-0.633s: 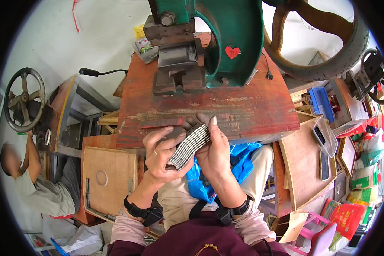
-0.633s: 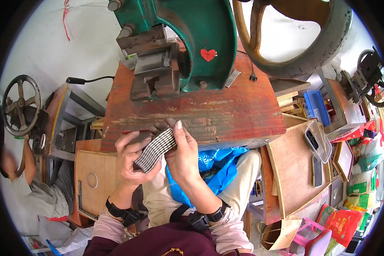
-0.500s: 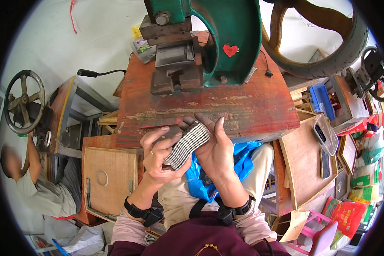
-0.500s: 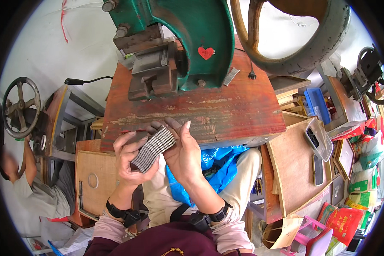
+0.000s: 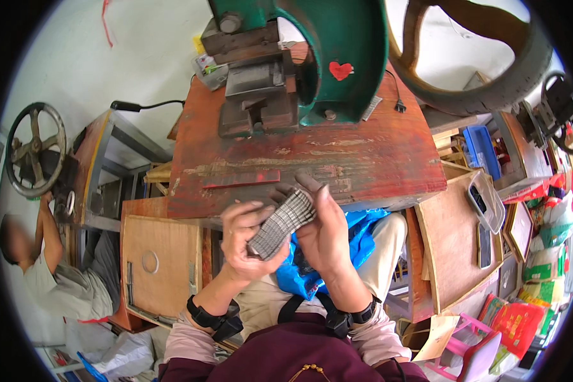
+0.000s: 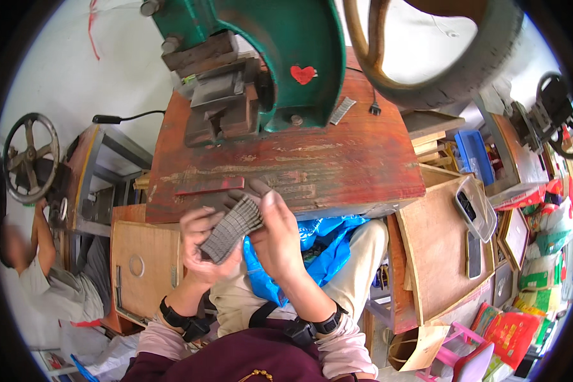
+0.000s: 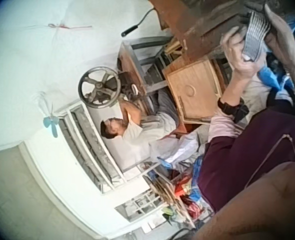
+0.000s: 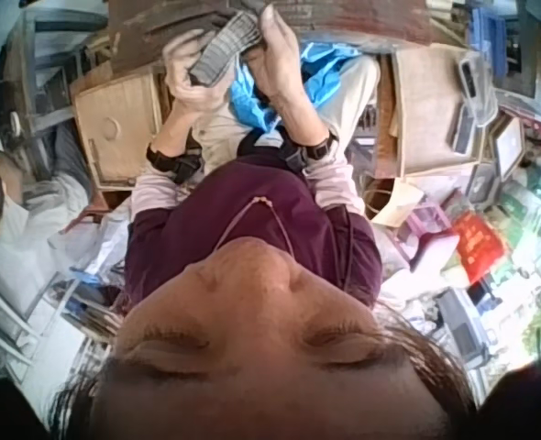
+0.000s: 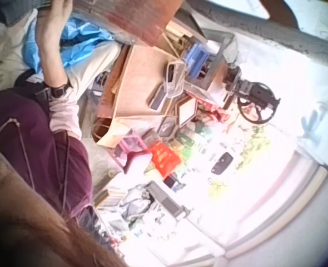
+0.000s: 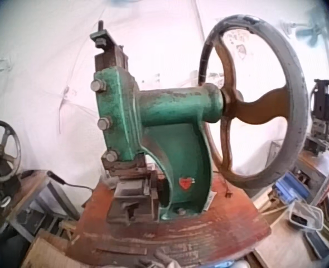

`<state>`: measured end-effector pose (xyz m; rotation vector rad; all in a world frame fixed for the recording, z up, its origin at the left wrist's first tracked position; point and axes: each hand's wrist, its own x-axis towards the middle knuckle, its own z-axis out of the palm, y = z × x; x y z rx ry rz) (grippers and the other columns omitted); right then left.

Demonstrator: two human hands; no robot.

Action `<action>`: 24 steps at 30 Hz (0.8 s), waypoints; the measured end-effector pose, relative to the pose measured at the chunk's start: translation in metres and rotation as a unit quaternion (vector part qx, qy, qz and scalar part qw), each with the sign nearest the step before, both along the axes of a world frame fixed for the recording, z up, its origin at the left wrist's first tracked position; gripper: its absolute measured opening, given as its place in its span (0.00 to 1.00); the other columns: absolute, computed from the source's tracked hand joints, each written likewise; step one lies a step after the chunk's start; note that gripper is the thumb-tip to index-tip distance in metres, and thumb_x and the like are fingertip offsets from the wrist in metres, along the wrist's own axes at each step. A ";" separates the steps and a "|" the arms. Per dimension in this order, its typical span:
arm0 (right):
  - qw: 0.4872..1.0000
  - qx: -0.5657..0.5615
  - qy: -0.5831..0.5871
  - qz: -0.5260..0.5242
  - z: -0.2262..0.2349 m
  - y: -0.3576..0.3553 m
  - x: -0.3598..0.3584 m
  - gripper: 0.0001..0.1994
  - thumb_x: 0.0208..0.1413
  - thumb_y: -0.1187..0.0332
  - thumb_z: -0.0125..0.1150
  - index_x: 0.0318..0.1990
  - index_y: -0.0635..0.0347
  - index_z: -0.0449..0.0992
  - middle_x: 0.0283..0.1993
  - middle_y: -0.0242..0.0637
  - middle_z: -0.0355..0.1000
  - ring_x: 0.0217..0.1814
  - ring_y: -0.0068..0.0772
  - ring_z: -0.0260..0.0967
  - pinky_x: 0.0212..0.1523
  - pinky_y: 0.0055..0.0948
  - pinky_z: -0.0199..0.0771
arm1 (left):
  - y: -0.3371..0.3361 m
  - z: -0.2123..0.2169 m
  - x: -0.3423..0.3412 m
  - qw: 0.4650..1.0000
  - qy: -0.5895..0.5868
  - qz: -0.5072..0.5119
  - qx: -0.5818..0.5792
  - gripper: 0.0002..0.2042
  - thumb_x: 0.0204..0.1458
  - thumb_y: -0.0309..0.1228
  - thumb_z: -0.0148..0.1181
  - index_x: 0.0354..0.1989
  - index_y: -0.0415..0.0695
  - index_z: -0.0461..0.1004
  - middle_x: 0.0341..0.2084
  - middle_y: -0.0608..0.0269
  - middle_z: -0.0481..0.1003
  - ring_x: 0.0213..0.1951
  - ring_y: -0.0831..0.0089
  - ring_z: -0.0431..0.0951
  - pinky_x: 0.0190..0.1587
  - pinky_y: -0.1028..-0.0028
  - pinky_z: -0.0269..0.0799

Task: The recorder is operating a manual mechanical press to cut and process metal strips.

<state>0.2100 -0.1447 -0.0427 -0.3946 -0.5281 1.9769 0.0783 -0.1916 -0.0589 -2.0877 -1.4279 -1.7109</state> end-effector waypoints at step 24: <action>0.388 0.490 -0.716 0.311 -0.158 -0.042 0.002 0.18 0.50 0.78 0.51 0.49 0.75 0.63 0.41 0.60 0.67 0.44 0.61 0.67 0.45 0.48 0.69 | -0.365 -0.162 -0.356 0.628 0.033 0.638 -0.444 0.16 0.45 0.29 0.59 0.42 0.35 0.69 0.40 0.43 0.70 0.47 0.47 0.68 0.50 0.58 0.65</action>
